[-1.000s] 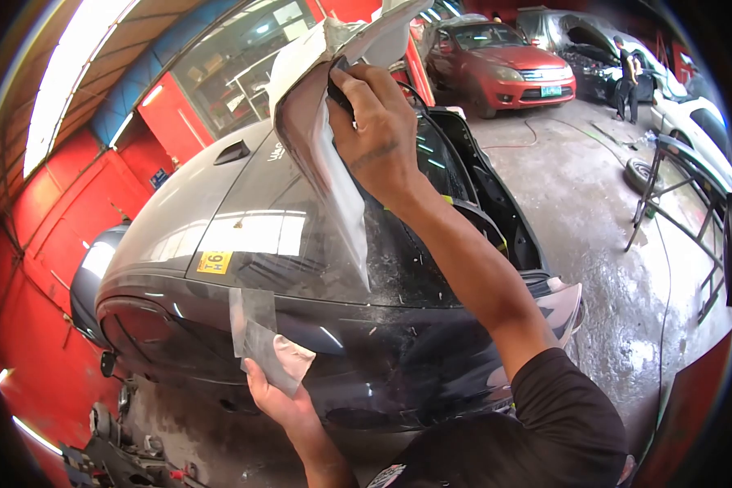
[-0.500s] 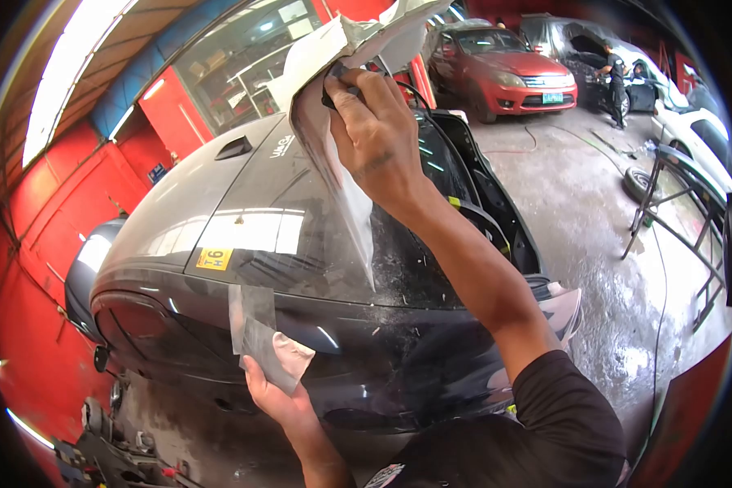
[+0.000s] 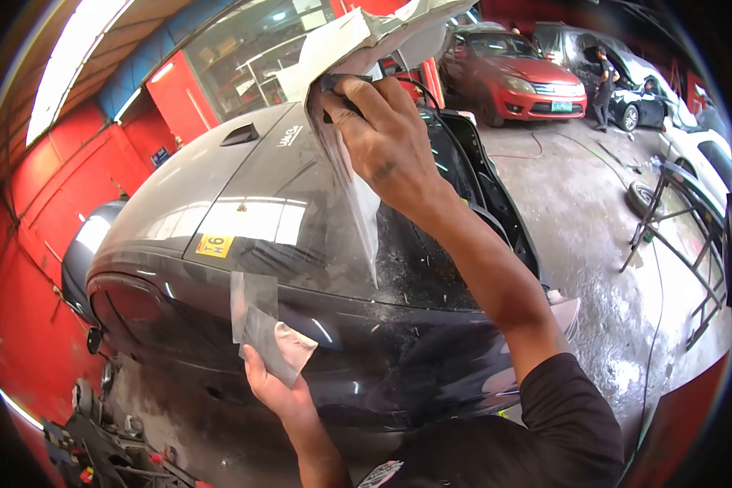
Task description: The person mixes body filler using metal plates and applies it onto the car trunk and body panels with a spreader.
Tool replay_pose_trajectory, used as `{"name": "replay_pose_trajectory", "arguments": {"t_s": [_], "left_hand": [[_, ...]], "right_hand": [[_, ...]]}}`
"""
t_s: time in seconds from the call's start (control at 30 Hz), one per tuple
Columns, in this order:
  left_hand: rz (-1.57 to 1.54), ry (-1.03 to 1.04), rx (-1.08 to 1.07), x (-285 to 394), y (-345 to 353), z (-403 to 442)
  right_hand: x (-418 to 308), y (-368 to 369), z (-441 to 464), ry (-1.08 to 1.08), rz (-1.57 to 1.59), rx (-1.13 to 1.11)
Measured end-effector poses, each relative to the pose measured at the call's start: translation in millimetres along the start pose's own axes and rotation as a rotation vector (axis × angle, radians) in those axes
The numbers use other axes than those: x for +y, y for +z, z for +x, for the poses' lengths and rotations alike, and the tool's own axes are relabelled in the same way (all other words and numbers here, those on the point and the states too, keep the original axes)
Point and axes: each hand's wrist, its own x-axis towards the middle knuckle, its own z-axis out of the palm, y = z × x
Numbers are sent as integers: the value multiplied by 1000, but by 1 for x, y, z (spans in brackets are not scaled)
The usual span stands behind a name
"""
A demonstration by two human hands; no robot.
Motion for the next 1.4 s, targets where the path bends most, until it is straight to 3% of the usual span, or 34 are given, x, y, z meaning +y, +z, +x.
{"name": "replay_pose_trajectory", "arguments": {"t_s": [0.43, 1.4], "left_hand": [[-17, -10, -43, -10, -9, 2], [-17, 21, -29, -9, 15, -16]], "right_hand": [[4, -11, -8, -162, -22, -130], [-1, -60, -54, -84, 289, -446]]}}
